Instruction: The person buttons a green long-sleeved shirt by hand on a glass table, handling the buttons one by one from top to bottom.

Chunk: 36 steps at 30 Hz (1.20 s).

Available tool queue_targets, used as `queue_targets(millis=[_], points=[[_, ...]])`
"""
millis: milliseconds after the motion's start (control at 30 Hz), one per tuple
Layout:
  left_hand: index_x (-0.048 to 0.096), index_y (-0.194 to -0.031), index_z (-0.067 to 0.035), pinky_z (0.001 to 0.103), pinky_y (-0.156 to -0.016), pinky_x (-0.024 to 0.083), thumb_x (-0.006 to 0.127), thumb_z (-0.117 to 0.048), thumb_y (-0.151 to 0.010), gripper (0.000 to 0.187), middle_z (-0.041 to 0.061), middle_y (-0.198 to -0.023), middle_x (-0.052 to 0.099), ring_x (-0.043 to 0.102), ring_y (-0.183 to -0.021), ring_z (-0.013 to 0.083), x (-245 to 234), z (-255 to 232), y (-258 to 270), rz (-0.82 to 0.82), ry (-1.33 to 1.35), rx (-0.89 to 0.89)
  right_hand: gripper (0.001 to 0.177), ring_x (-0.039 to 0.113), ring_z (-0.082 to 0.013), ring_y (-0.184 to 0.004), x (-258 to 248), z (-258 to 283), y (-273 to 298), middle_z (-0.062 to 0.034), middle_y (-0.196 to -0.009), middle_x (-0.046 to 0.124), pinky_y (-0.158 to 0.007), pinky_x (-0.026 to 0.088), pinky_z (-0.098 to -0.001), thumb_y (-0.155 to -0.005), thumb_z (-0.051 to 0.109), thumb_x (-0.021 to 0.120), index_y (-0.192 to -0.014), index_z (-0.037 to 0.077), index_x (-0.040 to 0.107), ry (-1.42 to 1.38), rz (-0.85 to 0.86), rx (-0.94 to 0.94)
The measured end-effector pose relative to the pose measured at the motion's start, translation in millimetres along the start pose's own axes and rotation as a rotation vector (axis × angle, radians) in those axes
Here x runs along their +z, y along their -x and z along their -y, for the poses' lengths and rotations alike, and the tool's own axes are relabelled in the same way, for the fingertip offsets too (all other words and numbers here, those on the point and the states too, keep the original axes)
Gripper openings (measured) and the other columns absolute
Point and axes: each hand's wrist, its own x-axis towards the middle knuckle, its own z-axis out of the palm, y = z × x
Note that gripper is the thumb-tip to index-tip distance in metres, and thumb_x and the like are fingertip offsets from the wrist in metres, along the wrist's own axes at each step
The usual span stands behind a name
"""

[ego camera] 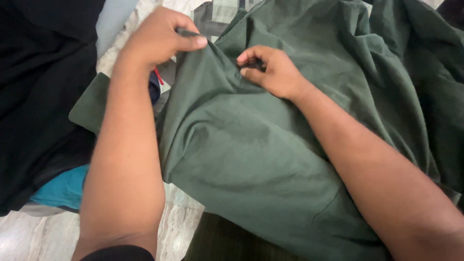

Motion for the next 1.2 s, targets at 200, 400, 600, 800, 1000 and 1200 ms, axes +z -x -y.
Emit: queue_targets(millis=[200, 400, 600, 800, 1000, 1200], points=[[0.082, -0.100, -0.007, 0.038, -0.081, 0.052, 0.088, -0.017, -0.078, 0.025, 0.016, -0.097, 0.075, 0.068, -0.089, 0.0298, 29.8, 16.2, -10.3, 0.090, -0.255, 0.204, 0.038, 0.052, -0.0416, -0.135, 3.7, 11.3, 4.3, -0.0183, -0.144, 0.062, -0.106, 0.030, -0.0566, -0.092, 0.011, 0.074, -0.130, 0.009, 0.070, 0.484, 0.079, -0.399], [0.083, -0.092, -0.010, 0.034, -0.075, 0.054, 0.087, -0.013, -0.076, 0.017, 0.013, -0.084, 0.077, 0.070, -0.077, 0.0200, 18.6, 7.7, -8.4, -0.181, -0.060, -0.026, 0.035, 0.057, -0.0386, -0.136, -6.8, 14.8, 2.8, -0.0150, -0.141, 0.066, -0.117, 0.042, -0.0477, -0.092, 0.003, 0.069, -0.127, 0.006, 0.067, 0.367, -0.107, -0.464], [0.083, -0.090, -0.009, 0.028, -0.072, 0.056, 0.086, -0.009, -0.078, 0.013, 0.007, -0.080, 0.078, 0.071, -0.071, 0.0114, 14.5, 17.4, -11.8, -0.321, -0.037, -0.024, 0.030, 0.062, -0.0349, -0.132, -21.2, 4.2, 2.8, -0.0134, -0.137, 0.069, -0.114, 0.046, -0.0451, -0.092, 0.003, 0.069, -0.122, 0.005, 0.069, 0.359, -0.324, -0.308], [0.077, -0.098, -0.008, 0.030, -0.073, 0.056, 0.083, -0.007, -0.077, 0.022, 0.007, -0.082, 0.078, 0.073, -0.076, 0.0143, 23.0, 35.3, -12.7, -0.186, -0.061, -0.084, 0.062, 0.038, -0.0410, -0.144, -15.1, -11.3, 2.4, -0.0197, -0.152, 0.049, -0.112, 0.023, -0.0634, -0.091, 0.043, 0.072, -0.140, 0.009, 0.058, 0.715, -0.230, 0.102], [0.072, -0.084, -0.002, 0.041, -0.068, 0.051, 0.089, -0.023, -0.085, 0.027, 0.015, -0.074, 0.069, 0.064, -0.067, 0.0298, 31.7, 29.6, -15.4, -0.072, -0.247, -0.051, 0.084, 0.017, -0.0410, -0.152, -20.1, -19.8, -0.1, -0.0174, -0.165, 0.024, -0.118, 0.012, -0.0642, -0.094, 0.063, 0.059, -0.155, 0.008, 0.037, 0.716, 0.011, 0.295], [0.067, -0.074, 0.001, 0.045, -0.063, 0.050, 0.091, -0.019, -0.081, 0.033, 0.018, -0.067, 0.063, 0.059, -0.060, 0.0339, 31.2, 31.2, -16.5, -0.375, -0.281, -0.012, 0.065, 0.064, -0.0358, -0.125, -69.3, 3.7, 3.2, -0.0184, -0.137, 0.066, -0.106, 0.050, -0.0476, -0.095, 0.053, 0.065, -0.142, 0.009, 0.060, 0.556, 0.006, 0.187]])
